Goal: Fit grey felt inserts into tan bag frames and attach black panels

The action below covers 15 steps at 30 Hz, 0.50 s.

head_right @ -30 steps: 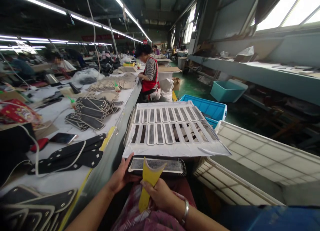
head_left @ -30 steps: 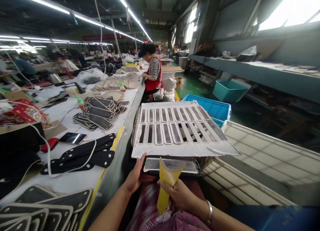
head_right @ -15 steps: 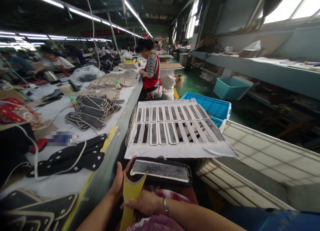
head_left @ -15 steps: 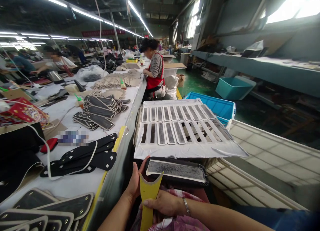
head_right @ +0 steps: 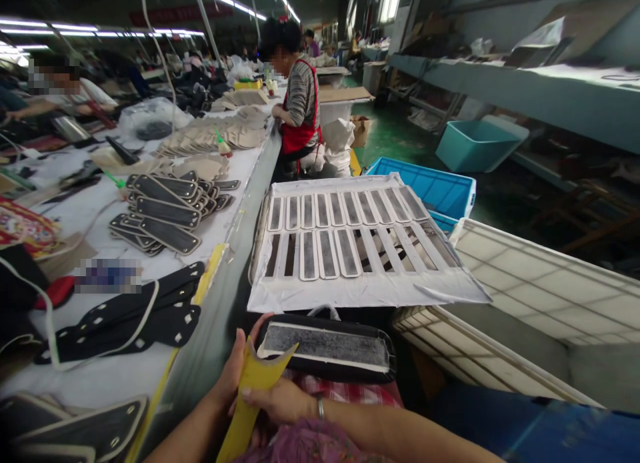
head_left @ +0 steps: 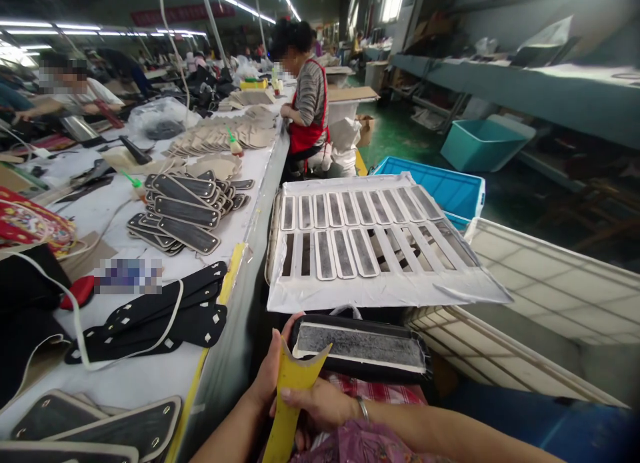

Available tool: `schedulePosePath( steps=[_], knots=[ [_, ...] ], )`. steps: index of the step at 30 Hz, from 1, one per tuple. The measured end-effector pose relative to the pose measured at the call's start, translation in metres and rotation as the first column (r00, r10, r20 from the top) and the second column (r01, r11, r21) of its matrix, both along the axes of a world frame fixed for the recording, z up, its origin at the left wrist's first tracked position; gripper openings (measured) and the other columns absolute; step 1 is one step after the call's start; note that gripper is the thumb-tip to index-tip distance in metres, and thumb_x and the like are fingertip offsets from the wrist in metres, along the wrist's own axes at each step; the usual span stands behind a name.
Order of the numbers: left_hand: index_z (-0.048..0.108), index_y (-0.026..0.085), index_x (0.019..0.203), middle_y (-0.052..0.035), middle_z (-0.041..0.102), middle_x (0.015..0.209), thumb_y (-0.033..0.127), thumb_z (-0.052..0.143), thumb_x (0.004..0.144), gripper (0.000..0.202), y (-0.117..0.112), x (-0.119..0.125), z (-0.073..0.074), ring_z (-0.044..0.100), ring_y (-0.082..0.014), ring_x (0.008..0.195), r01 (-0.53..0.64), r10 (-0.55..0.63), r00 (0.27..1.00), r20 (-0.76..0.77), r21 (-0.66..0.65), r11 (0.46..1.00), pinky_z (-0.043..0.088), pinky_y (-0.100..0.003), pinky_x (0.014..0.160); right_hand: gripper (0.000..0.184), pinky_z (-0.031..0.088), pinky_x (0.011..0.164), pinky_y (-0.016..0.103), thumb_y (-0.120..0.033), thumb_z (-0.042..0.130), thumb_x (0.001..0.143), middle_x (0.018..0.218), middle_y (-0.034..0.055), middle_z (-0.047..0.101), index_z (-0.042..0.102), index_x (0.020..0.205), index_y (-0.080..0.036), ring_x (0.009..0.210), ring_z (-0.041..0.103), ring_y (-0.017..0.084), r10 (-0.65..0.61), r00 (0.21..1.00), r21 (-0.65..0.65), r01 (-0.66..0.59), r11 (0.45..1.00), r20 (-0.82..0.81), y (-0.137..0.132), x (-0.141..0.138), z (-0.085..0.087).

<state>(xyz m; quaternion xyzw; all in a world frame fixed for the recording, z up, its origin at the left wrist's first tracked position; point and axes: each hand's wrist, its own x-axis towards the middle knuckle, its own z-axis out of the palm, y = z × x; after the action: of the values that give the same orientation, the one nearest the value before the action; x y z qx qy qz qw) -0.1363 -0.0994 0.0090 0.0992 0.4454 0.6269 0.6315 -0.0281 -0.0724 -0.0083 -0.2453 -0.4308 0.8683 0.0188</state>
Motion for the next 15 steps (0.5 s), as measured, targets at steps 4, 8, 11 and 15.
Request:
schedulePosePath(
  steps=[4, 8, 11, 15],
  knots=[
    [0.026, 0.026, 0.138, -0.0095, 0.055, 0.124, 0.062, 0.031, 0.085, 0.065, 0.007, 0.0, 0.001, 0.055, -0.0268, 0.108, -0.05, 0.051, 0.998, 0.023, -0.049, 0.998, 0.043, -0.043, 0.091, 0.043, 0.048, 0.064, 0.028, -0.057, 0.062, 0.065, 0.067, 0.0061, 0.062, 0.069, 0.069, -0.015, 0.063, 0.059, 0.017, 0.075, 0.987, -0.135, -0.095, 0.986, -0.143, 0.0, -0.004, -0.018],
    [0.033, 0.025, 0.134, -0.0079, 0.059, 0.117, 0.057, 0.039, 0.085, 0.06, 0.011, -0.002, -0.003, 0.056, -0.0258, 0.107, -0.052, 0.053, 0.998, 0.019, -0.087, 0.995, 0.043, -0.04, 0.091, 0.042, 0.046, 0.078, 0.035, -0.057, 0.067, 0.06, 0.069, 0.0073, 0.064, 0.069, 0.068, -0.016, 0.071, 0.059, 0.022, 0.055, 0.983, -0.182, -0.087, 0.979, -0.172, 0.002, -0.006, -0.03],
    [0.036, 0.024, 0.132, -0.0075, 0.06, 0.116, 0.055, 0.041, 0.085, 0.056, 0.013, -0.004, -0.005, 0.055, -0.0258, 0.108, -0.033, 0.034, 0.999, 0.01, -0.098, 0.995, 0.041, -0.04, 0.092, 0.04, 0.046, 0.079, 0.036, -0.056, 0.066, 0.062, 0.072, 0.0074, 0.065, 0.07, 0.07, -0.017, 0.072, 0.061, 0.022, 0.099, 0.977, -0.207, -0.138, 0.969, -0.187, 0.006, -0.005, -0.034],
    [0.041, 0.023, 0.126, -0.0069, 0.058, 0.12, 0.053, 0.04, 0.087, 0.05, 0.015, -0.007, -0.003, 0.052, -0.0245, 0.112, -0.028, 0.024, 0.998, -0.052, -0.08, 0.996, 0.036, -0.039, 0.098, 0.041, 0.047, 0.076, 0.036, -0.056, 0.063, 0.066, 0.074, 0.007, 0.064, 0.071, 0.076, -0.017, 0.07, 0.062, 0.021, 0.142, 0.966, -0.192, -0.185, 0.964, -0.216, 0.013, -0.003, -0.034]
  ],
)
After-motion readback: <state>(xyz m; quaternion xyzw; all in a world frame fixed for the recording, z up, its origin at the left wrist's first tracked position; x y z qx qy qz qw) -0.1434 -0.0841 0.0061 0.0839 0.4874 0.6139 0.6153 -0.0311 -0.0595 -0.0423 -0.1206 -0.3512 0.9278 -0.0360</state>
